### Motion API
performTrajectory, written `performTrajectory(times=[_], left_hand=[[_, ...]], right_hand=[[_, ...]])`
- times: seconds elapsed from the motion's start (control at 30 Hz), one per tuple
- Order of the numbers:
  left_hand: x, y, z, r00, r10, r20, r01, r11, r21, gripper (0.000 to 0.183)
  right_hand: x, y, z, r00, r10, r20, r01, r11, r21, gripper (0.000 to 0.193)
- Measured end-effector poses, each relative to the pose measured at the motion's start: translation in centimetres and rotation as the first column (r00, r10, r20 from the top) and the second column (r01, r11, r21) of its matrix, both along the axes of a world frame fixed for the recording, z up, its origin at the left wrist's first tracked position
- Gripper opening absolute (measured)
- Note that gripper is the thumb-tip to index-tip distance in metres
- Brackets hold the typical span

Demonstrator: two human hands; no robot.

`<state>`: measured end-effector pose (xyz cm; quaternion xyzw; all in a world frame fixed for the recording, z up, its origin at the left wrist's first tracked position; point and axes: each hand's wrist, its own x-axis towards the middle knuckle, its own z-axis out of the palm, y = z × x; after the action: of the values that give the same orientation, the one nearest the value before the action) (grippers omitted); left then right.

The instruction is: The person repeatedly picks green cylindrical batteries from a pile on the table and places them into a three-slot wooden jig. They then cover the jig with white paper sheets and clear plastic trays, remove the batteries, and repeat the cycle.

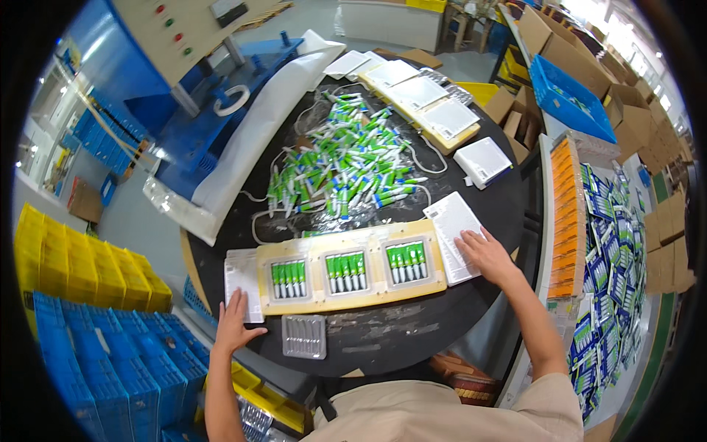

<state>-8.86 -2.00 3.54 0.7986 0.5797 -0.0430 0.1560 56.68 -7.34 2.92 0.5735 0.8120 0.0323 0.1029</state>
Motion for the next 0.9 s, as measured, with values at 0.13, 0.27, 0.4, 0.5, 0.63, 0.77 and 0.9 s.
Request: performTrajectory(times=[0.13,0.27,0.4,0.5,0.63,0.77,0.9], left_hand=[[-1.7,0.7,-0.8,0.982,-0.186,-0.042,0.19,0.973,0.128,0.094],[-2.2,2.1,-0.8,0.952,-0.305,-0.033,0.306,0.936,0.173,0.088],[-2.6,3.1,-0.5,0.925,-0.37,-0.081,0.376,0.924,0.07,0.083],[-2.7,3.1,-0.5,0.87,-0.462,-0.172,0.483,0.869,0.111,0.079],[-3.1,2.9,-1.0,0.858,-0.487,-0.164,0.513,0.833,0.206,0.076],[-3.5,3.1,-2.5,0.841,-0.495,-0.219,0.533,0.828,0.173,0.077],[-4.1,2.6,-4.2,0.789,-0.534,-0.305,0.599,0.779,0.186,0.071]], right_hand=[[-0.6,0.1,3.3,0.994,0.004,-0.107,0.005,0.996,0.085,0.042],[-5.7,-2.3,6.3,0.921,-0.025,-0.389,0.234,0.835,0.498,0.046],[-14.9,-4.3,4.3,0.941,-0.051,-0.334,0.219,0.844,0.489,0.043],[-18.8,-5.0,1.7,0.978,-0.046,-0.204,0.124,0.913,0.389,0.039],[-18.9,-5.7,0.0,0.971,-0.073,-0.227,0.155,0.917,0.367,0.04],[-18.9,-5.3,0.1,0.969,-0.095,-0.228,0.162,0.942,0.294,0.042],[-18.6,-5.4,1.5,0.944,-0.062,-0.325,0.127,0.975,0.183,0.054]])
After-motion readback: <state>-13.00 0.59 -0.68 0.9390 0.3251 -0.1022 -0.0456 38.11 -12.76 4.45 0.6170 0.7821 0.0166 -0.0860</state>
